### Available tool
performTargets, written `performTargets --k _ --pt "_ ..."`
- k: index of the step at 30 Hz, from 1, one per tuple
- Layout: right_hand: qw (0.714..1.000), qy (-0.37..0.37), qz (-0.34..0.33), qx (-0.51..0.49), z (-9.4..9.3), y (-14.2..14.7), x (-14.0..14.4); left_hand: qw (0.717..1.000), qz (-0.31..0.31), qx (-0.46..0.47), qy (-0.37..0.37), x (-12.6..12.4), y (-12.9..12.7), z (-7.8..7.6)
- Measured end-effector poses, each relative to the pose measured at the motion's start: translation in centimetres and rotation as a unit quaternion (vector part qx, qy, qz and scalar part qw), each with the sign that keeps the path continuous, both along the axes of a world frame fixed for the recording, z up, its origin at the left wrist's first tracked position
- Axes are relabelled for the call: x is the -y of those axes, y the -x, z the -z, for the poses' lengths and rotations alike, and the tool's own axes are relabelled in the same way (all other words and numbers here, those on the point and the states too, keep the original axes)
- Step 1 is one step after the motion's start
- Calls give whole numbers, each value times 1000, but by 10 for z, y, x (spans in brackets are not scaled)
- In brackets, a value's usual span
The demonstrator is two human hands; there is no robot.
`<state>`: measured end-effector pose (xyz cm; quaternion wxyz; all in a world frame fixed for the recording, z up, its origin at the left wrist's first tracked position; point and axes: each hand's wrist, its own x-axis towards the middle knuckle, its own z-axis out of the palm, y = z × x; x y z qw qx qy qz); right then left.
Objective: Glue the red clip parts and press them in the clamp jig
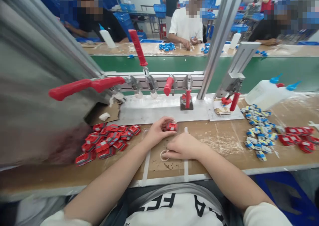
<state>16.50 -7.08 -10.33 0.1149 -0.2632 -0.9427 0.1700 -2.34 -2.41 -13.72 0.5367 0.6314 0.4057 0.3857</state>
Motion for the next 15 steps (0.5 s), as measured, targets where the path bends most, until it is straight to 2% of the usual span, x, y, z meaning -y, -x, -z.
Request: performTargets --k 3,5,7,9,11,12,13,15 --pt "994 -11 109 21 -14 -29 -2 1000 -13 -20 -4 2 0 -7" --pt "969 -22 246 26 -24 -71 -4 999 -22 -34 -6 2 0 -9" --pt "909 -39 410 69 -37 -127 -5 999 -32 -42 -12 1 0 -10" --pt "816 -47 554 156 -49 -185 -2 998 -40 -37 -11 0 -1 -11" --pt "722 -29 647 242 -58 -234 3 999 -46 -17 -3 -2 -3 -11" --pt "688 -14 674 268 -59 -253 6 999 -46 -5 2 -2 -4 -12" --pt "667 8 689 284 -59 -267 10 999 -46 6 6 -3 -5 -13" --pt "648 48 701 293 -52 -285 17 999 -46 19 10 -3 -7 -14"
